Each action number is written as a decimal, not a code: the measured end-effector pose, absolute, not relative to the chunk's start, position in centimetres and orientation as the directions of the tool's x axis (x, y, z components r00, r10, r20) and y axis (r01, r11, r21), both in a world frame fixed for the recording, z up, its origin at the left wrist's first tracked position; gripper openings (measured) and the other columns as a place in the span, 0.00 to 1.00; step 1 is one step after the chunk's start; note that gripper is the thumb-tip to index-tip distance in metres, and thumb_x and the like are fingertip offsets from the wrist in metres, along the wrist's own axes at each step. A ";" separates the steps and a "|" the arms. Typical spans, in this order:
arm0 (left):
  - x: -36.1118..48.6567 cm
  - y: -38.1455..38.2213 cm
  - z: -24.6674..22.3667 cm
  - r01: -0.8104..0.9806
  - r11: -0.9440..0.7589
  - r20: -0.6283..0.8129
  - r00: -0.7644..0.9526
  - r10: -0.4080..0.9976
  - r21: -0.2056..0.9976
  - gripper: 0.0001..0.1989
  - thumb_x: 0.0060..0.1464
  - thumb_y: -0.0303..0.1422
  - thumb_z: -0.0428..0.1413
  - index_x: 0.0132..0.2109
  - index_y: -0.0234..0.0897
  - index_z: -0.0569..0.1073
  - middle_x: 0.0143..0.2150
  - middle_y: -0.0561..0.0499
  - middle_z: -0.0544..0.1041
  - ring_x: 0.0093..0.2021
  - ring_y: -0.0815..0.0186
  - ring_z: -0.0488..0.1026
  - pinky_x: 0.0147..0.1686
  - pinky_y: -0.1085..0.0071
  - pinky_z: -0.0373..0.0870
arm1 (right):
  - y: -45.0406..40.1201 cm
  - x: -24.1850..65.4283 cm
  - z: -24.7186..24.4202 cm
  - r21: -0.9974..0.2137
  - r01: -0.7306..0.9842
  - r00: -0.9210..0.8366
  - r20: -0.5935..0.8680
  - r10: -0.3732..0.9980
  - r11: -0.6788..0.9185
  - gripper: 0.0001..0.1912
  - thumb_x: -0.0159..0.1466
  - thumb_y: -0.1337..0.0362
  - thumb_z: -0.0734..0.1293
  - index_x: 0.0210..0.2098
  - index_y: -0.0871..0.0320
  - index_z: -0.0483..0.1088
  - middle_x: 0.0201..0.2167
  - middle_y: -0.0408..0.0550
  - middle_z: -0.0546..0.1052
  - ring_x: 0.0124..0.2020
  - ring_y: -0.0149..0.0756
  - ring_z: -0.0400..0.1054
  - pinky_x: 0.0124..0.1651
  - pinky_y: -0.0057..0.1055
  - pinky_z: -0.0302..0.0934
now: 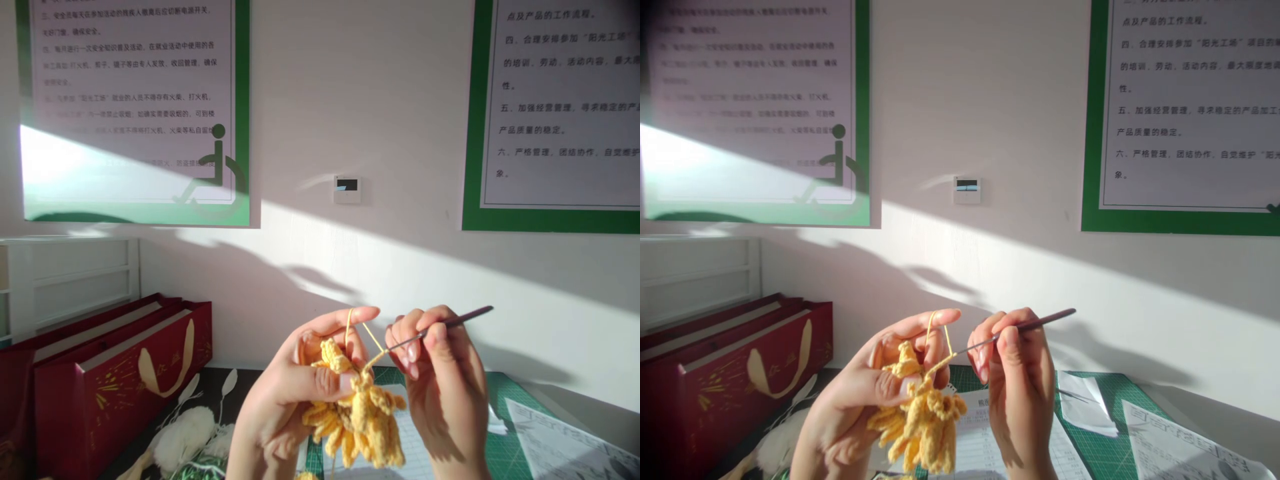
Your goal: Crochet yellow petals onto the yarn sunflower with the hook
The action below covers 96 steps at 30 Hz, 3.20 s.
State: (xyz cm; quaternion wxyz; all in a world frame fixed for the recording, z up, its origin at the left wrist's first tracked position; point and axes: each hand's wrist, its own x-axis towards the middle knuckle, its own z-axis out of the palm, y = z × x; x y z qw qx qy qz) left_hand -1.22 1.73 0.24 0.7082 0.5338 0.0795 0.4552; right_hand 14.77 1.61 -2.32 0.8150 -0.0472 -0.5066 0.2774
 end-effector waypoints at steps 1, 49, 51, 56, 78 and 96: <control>-1.2 1.6 0.3 -0.555 0.000 0.375 0.563 0.737 0.832 0.31 0.39 0.27 0.73 0.55 0.34 0.84 0.34 0.51 0.73 0.33 0.65 0.72 0.33 0.71 0.69 | 1.6 14.8 -2.2 -0.407 -0.457 0.287 0.774 0.564 0.791 0.12 0.72 0.59 0.66 0.32 0.54 0.68 0.20 0.37 0.65 0.20 0.26 0.56 0.24 0.24 0.57; 0.6 0.7 -0.6 -0.529 -0.229 0.441 0.319 0.839 0.817 0.34 0.45 0.27 0.75 0.61 0.48 0.81 0.35 0.54 0.78 0.29 0.70 0.74 0.29 0.75 0.71 | 3.3 16.1 -4.2 -0.075 0.431 0.160 0.987 0.006 0.899 0.15 0.66 0.76 0.68 0.45 0.49 0.75 0.35 0.45 0.81 0.35 0.41 0.76 0.36 0.38 0.72; 0.4 1.1 -0.6 -0.566 -0.147 0.407 0.366 0.837 0.811 0.33 0.42 0.25 0.75 0.58 0.43 0.83 0.36 0.53 0.78 0.31 0.69 0.75 0.32 0.74 0.72 | 3.3 16.4 -4.2 -0.047 0.429 0.105 0.994 0.002 0.902 0.17 0.66 0.77 0.67 0.47 0.50 0.77 0.32 0.45 0.80 0.33 0.40 0.75 0.36 0.39 0.71; -0.6 2.4 -0.5 -0.567 0.039 0.355 0.566 0.744 0.823 0.35 0.37 0.23 0.74 0.57 0.36 0.83 0.33 0.50 0.79 0.33 0.65 0.75 0.33 0.74 0.70 | 2.8 15.6 -3.7 -0.107 0.059 0.288 0.954 0.085 0.993 0.08 0.70 0.71 0.68 0.44 0.51 0.76 0.32 0.44 0.80 0.32 0.36 0.74 0.36 0.37 0.70; 0.5 0.7 -0.4 -0.563 -0.162 0.414 0.355 0.838 0.810 0.32 0.40 0.28 0.76 0.56 0.43 0.84 0.35 0.52 0.77 0.31 0.68 0.73 0.31 0.74 0.69 | 2.6 16.2 -4.4 -0.110 0.355 0.146 0.987 0.061 0.928 0.14 0.67 0.75 0.67 0.44 0.50 0.78 0.33 0.44 0.81 0.33 0.38 0.74 0.37 0.37 0.70; -0.1 1.1 -0.6 -0.589 -0.169 0.474 0.412 0.778 0.790 0.24 0.47 0.27 0.73 0.53 0.44 0.86 0.36 0.51 0.80 0.35 0.68 0.74 0.37 0.75 0.71 | 2.4 14.5 -3.0 -0.522 -0.601 0.165 0.659 0.734 0.605 0.13 0.67 0.58 0.73 0.34 0.52 0.65 0.27 0.36 0.71 0.25 0.26 0.66 0.33 0.27 0.65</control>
